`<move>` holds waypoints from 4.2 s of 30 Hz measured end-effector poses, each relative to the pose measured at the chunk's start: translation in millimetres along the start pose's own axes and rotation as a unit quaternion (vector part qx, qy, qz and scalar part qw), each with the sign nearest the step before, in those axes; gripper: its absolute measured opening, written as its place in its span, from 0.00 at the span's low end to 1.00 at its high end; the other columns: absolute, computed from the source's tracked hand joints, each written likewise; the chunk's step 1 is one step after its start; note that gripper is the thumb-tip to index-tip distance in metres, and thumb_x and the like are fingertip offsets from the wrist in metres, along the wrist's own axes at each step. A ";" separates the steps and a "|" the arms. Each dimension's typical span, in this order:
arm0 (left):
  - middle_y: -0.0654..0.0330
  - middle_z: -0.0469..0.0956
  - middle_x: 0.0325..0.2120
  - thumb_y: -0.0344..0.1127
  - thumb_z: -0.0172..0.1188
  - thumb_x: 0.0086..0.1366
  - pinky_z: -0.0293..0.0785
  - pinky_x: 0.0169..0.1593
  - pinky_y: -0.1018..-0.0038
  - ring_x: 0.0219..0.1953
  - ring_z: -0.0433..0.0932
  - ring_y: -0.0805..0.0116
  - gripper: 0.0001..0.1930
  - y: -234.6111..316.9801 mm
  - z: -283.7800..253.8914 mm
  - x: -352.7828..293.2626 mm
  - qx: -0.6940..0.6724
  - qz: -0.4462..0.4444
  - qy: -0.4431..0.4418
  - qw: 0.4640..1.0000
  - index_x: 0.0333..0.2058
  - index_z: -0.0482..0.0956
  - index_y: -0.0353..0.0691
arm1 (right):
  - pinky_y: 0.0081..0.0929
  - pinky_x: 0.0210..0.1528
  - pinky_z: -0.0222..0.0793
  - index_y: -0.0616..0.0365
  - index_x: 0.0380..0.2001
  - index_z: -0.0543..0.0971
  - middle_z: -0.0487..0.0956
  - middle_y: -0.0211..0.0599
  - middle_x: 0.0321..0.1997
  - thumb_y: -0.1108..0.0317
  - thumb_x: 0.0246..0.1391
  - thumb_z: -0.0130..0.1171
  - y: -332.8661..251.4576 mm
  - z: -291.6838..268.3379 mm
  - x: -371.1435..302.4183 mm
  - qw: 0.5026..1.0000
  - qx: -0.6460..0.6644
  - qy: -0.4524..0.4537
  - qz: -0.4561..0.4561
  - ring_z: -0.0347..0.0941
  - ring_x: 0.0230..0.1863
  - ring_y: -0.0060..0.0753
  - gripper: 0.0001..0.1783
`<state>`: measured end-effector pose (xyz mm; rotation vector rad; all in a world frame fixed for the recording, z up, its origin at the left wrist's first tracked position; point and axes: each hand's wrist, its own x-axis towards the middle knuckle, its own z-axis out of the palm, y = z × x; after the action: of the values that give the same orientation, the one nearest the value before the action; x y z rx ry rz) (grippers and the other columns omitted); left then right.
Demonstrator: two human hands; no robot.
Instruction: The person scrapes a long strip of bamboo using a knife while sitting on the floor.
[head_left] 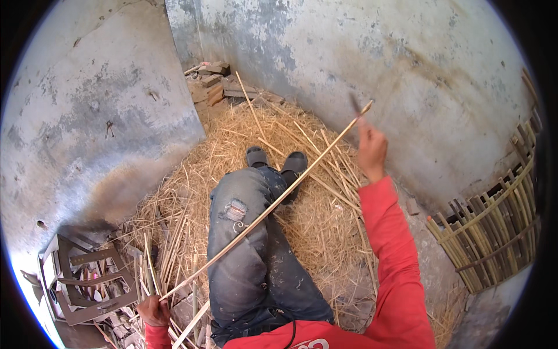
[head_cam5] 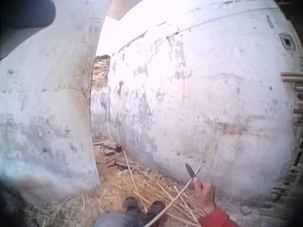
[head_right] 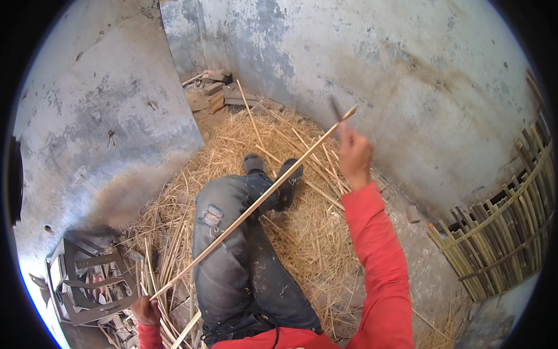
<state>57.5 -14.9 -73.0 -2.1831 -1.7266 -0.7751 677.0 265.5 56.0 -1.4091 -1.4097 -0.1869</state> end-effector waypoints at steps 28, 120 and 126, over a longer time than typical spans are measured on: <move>0.50 0.62 0.09 0.48 0.58 0.68 0.58 0.21 0.60 0.12 0.65 0.48 0.25 3.1 -0.2 24.8 -0.167 -0.100 -0.131 0.972 0.16 0.69 0.38 | 0.35 0.22 0.51 0.65 0.18 0.71 0.58 0.31 0.13 0.45 0.71 0.50 16.1 -23.4 9.2 0.992 0.039 -0.033 0.112 0.54 0.19 0.22 0.35; 0.62 0.73 0.11 0.49 0.62 0.63 0.63 0.22 0.74 0.15 0.70 0.75 0.25 -34.2 3.7 -34.1 -0.320 -0.287 -0.239 0.871 0.15 0.76 0.34 | 0.31 0.18 0.45 0.56 0.14 0.73 0.60 0.22 0.10 0.47 0.72 0.48 -59.0 -45.8 -21.4 0.957 0.102 -0.264 0.063 0.51 0.13 0.19 0.33; 0.63 0.72 0.09 0.54 0.61 0.64 0.63 0.20 0.74 0.13 0.70 0.75 0.28 -29.9 9.7 -21.9 -0.347 -0.254 -0.226 0.874 0.14 0.77 0.36 | 0.20 0.15 0.44 0.48 0.12 0.68 0.60 0.19 0.11 0.49 0.73 0.49 -61.5 -61.1 1.0 0.862 0.378 -0.249 0.228 0.53 0.12 0.14 0.32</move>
<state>27.9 -20.1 -96.8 -2.5088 -2.6573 -1.2407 662.2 203.8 115.1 -1.0884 -1.2745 1.0063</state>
